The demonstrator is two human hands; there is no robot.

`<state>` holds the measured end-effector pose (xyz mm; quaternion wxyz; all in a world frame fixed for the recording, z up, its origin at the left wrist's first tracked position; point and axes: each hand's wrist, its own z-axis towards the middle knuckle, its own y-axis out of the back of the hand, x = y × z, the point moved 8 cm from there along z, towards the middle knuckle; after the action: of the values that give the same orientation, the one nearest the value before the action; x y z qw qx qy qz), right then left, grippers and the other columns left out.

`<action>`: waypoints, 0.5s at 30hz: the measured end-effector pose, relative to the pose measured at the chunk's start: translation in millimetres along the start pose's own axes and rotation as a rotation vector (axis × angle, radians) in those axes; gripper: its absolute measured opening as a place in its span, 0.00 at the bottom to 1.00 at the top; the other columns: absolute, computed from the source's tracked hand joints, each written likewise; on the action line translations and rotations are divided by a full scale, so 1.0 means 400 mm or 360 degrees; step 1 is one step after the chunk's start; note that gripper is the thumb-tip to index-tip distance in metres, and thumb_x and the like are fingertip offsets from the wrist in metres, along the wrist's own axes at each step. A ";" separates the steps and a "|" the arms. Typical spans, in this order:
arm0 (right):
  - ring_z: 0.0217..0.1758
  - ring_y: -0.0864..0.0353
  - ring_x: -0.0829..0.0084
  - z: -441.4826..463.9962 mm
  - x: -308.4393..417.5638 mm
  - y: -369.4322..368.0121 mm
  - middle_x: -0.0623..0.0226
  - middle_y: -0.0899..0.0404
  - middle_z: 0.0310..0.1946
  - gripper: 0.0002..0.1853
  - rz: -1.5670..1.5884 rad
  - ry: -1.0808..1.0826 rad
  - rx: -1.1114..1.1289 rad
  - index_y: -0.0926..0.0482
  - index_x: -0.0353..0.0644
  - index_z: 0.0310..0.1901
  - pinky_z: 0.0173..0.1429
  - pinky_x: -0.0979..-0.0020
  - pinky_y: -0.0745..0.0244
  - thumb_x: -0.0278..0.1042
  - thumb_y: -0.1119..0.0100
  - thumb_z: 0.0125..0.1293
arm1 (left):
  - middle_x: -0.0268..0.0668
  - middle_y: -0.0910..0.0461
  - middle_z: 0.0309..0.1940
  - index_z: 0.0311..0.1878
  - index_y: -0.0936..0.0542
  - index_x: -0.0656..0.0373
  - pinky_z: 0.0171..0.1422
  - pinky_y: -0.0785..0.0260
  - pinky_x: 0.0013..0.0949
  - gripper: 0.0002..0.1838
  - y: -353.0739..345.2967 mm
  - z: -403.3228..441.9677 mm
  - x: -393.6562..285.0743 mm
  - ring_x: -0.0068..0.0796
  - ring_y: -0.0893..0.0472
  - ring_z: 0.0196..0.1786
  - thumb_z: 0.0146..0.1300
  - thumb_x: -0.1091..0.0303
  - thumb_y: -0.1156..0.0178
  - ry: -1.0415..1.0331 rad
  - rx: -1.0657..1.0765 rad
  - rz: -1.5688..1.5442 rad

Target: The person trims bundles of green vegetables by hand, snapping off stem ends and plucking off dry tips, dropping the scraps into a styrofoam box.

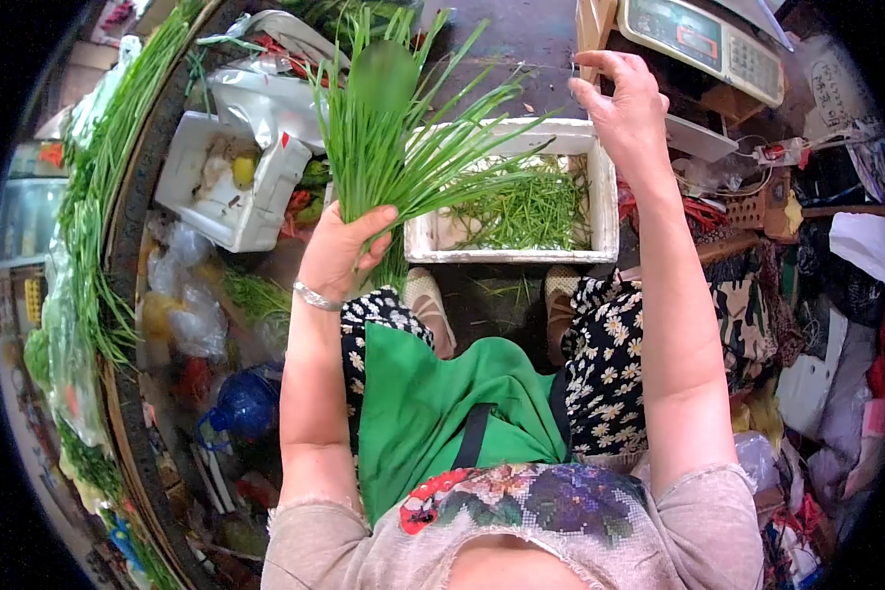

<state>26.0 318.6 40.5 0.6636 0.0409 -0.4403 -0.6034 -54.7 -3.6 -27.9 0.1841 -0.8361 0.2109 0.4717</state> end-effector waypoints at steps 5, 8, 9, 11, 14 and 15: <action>0.37 0.17 0.63 -0.014 -0.021 -0.048 0.61 0.17 0.32 0.10 0.0385 -0.0306 0.0308 0.17 0.44 0.41 0.46 0.67 0.26 0.37 0.38 0.60 | 0.28 0.28 0.22 0.40 0.27 0.57 0.15 0.47 0.20 0.08 0.004 0.000 0.000 0.16 0.34 0.16 0.61 0.72 0.37 -0.0025 0.0016 -0.0007; 0.35 0.28 0.83 -0.026 0.006 -0.087 0.73 0.23 0.31 0.11 0.0671 -0.0295 0.0532 0.19 0.43 0.47 0.43 0.79 0.30 0.30 0.38 0.63 | 0.28 0.27 0.23 0.41 0.27 0.58 0.15 0.47 0.20 0.09 -0.002 -0.001 -0.005 0.17 0.33 0.17 0.61 0.72 0.36 -0.0067 0.0049 0.0012; 0.35 0.28 0.83 -0.028 0.010 -0.090 0.73 0.23 0.31 0.11 0.0669 -0.0301 0.0528 0.19 0.43 0.47 0.43 0.79 0.30 0.30 0.38 0.63 | 0.28 0.27 0.23 0.41 0.27 0.58 0.15 0.47 0.20 0.09 -0.003 -0.002 -0.006 0.17 0.33 0.17 0.61 0.72 0.36 -0.0064 0.0054 0.0017; 0.34 0.28 0.80 -0.027 0.040 -0.088 0.72 0.25 0.30 0.10 0.0636 -0.0132 0.0499 0.19 0.41 0.47 0.42 0.77 0.31 0.29 0.38 0.63 | 0.29 0.26 0.26 0.42 0.26 0.59 0.15 0.46 0.20 0.10 -0.002 -0.004 -0.005 0.17 0.33 0.17 0.60 0.72 0.36 -0.0039 0.0026 0.0142; 0.34 0.27 0.76 -0.029 0.049 -0.092 0.69 0.27 0.30 0.08 0.0540 -0.0022 0.0511 0.21 0.38 0.43 0.42 0.76 0.31 0.28 0.39 0.63 | 0.30 0.25 0.28 0.42 0.26 0.59 0.15 0.46 0.20 0.11 0.001 -0.001 0.001 0.18 0.33 0.17 0.60 0.72 0.35 -0.0035 0.0060 0.0091; 0.34 0.27 0.74 -0.029 0.050 -0.094 0.67 0.27 0.30 0.07 0.0478 0.0011 0.0516 0.21 0.37 0.42 0.42 0.75 0.31 0.28 0.40 0.63 | 0.30 0.25 0.28 0.42 0.26 0.59 0.15 0.46 0.20 0.11 0.002 0.000 0.003 0.18 0.33 0.17 0.60 0.72 0.35 -0.0034 0.0061 0.0093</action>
<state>2.2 286.2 21.9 0.7323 0.0832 -0.5304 -0.4189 -54.5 -4.4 -29.1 0.1883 -0.8208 0.2423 0.4818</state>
